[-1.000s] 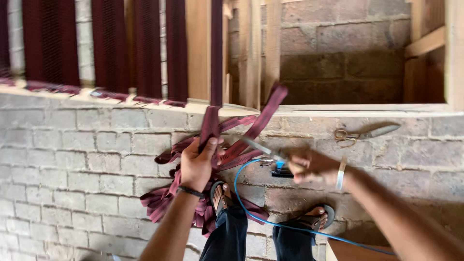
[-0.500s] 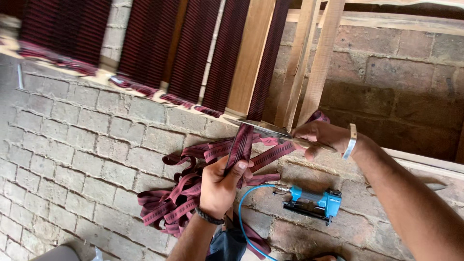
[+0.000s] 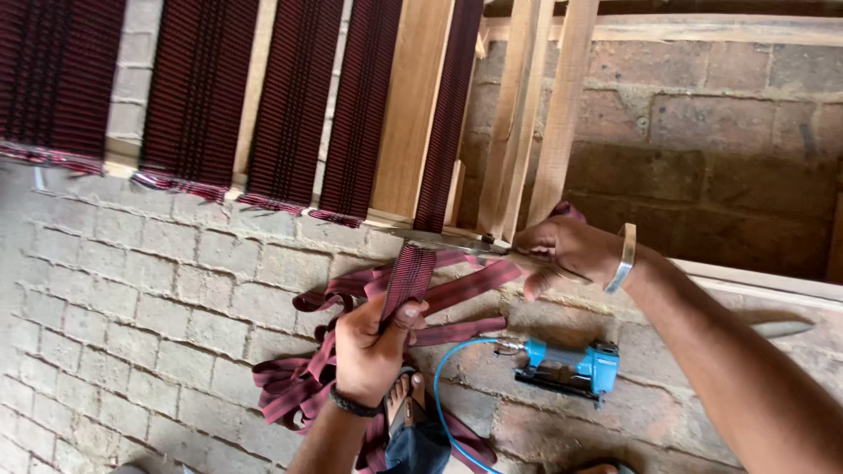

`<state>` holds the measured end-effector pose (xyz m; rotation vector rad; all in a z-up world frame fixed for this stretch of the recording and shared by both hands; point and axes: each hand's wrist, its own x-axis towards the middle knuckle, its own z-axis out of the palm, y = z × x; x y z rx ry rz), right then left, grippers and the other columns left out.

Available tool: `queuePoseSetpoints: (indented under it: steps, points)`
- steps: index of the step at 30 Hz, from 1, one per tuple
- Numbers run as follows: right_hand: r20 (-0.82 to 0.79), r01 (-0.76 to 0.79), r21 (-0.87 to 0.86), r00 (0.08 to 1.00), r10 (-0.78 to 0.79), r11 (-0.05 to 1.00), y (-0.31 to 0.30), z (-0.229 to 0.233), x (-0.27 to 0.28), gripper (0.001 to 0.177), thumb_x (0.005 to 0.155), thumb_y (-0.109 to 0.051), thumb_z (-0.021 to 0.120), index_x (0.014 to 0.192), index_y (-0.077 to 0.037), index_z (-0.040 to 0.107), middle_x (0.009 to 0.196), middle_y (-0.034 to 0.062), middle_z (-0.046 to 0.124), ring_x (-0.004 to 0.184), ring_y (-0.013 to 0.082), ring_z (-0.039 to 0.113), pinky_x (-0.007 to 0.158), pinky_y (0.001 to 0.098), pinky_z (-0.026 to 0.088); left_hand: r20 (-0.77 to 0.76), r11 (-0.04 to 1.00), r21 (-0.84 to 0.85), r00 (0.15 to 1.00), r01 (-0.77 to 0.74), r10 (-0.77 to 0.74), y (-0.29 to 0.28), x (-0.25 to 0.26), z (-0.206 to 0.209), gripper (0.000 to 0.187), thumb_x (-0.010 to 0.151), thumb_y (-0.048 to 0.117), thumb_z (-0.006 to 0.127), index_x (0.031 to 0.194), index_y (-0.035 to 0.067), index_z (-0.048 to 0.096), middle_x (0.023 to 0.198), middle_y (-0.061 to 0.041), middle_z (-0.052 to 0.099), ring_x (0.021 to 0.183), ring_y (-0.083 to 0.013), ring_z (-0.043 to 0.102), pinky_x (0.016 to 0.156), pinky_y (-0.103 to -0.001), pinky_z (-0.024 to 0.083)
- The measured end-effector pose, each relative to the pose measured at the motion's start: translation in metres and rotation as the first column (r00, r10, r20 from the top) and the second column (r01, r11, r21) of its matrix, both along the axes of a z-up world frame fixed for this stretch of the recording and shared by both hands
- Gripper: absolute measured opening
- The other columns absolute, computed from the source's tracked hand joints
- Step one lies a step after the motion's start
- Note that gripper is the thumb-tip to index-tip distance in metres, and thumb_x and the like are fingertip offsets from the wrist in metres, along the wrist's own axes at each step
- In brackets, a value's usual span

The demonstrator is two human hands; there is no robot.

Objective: The person sits on the floor and attaches maroon webbing strips to a wooden frame using a pneumatic staple gun. They repeatedly pull the webbing taut, staple it in place, and trim the excess with scissors.

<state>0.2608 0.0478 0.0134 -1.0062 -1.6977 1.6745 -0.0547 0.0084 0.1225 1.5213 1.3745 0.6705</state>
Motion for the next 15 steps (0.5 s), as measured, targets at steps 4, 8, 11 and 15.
queuePoseSetpoints:
  steps: [4,8,11,15]
  points:
    - [0.344,0.065,-0.238,0.939,0.022,0.969,-0.011,0.009,0.005,0.031,0.067,-0.036,0.09,0.082,-0.01,0.083,0.065,-0.0025,0.072,0.063,0.0157,0.062,0.057,0.0313,0.049,0.07,0.993,-0.112,0.996,-0.043,0.051,-0.008,0.006,-0.016,0.02,0.099,0.02,0.067,0.101,0.003,0.078,0.075,-0.001,0.074,0.063,-0.0052,0.061,0.057,-0.023,0.051]
    - [0.275,0.098,0.029,0.956,-0.103,0.995,-0.059,-0.011,-0.001,0.043,0.068,-0.04,0.093,0.075,-0.004,0.07,0.061,0.0008,0.061,0.059,0.0124,0.056,0.057,0.0315,0.048,0.046,0.984,-0.178,0.999,0.007,0.001,-0.013,-0.01,-0.018,0.02,0.099,0.021,0.068,0.1,0.002,0.076,0.073,-0.001,0.071,0.061,-0.0056,0.06,0.055,-0.023,0.049]
    - [0.319,0.342,-0.328,0.918,-0.238,0.881,-0.162,-0.05,0.004,0.039,0.07,-0.04,0.09,0.091,-0.011,0.073,0.058,0.0037,0.057,0.057,0.0122,0.05,0.054,0.0329,0.045,-0.015,0.903,-0.429,1.0,-0.03,0.026,-0.032,0.002,-0.033,0.02,0.097,0.021,0.068,0.101,0.003,0.077,0.071,-0.001,0.07,0.059,-0.0072,0.059,0.052,-0.025,0.048]
    - [0.656,0.695,-0.387,0.669,-0.348,0.606,-0.284,-0.127,-0.022,0.042,0.077,-0.049,0.086,0.084,-0.008,0.079,0.059,0.0037,0.064,0.054,0.0118,0.055,0.053,0.0304,0.045,-0.08,0.8,-0.585,0.973,0.129,-0.216,-0.039,0.015,-0.05,0.019,0.094,0.019,0.069,0.106,0.006,0.074,0.072,0.0,0.071,0.057,-0.0073,0.06,0.051,-0.025,0.048]
